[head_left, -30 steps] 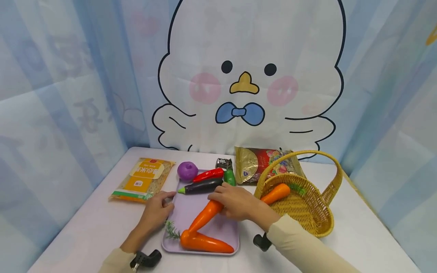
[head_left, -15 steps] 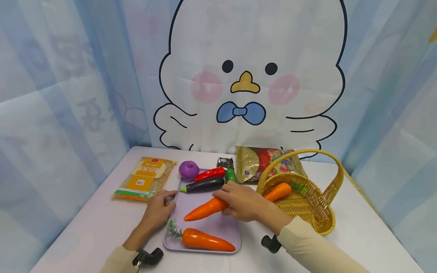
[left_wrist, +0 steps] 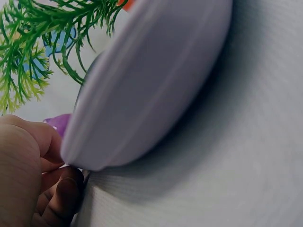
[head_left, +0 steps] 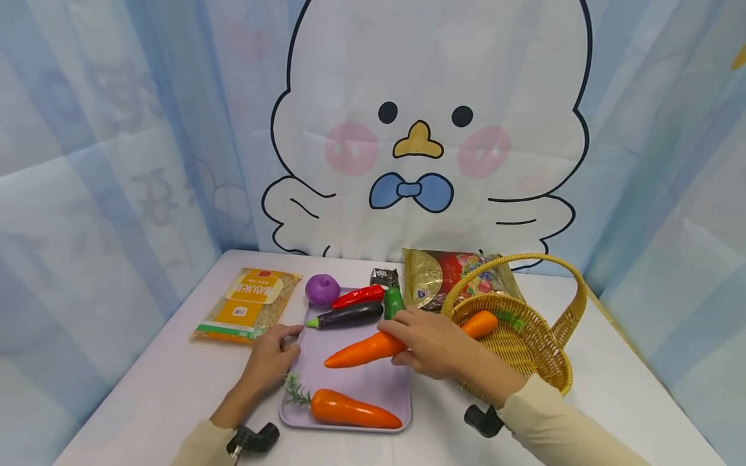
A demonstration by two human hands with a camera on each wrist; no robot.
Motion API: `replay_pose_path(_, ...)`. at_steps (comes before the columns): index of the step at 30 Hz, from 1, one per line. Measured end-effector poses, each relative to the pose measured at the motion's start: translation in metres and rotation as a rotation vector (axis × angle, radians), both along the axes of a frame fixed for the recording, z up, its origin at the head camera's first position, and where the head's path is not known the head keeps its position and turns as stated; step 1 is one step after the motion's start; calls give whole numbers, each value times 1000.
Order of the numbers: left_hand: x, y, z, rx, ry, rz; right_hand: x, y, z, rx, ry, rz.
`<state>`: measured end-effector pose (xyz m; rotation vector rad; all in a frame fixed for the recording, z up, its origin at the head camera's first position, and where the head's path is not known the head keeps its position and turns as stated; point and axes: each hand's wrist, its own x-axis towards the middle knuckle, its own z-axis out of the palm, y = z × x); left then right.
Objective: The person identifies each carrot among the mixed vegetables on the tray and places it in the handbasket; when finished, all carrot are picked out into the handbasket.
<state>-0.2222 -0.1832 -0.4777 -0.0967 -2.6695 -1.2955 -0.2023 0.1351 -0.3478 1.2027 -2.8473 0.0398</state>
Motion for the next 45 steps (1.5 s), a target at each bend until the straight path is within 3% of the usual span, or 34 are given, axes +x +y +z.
replay_pose_path(13, 0, 0, 0, 4, 0, -1, 12, 23, 18, -3, 5, -50)
replay_pose_path(24, 0, 0, -3, 4, 2, 7, 16, 45, 19, 16, 82, -58)
replay_pose_path(39, 0, 0, -1, 5, -13, 7, 21, 68, 24, -54, 80, -76)
replay_pose_path(45, 0, 0, -2, 6, -10, 7, 22, 81, 24, -35, 87, -105)
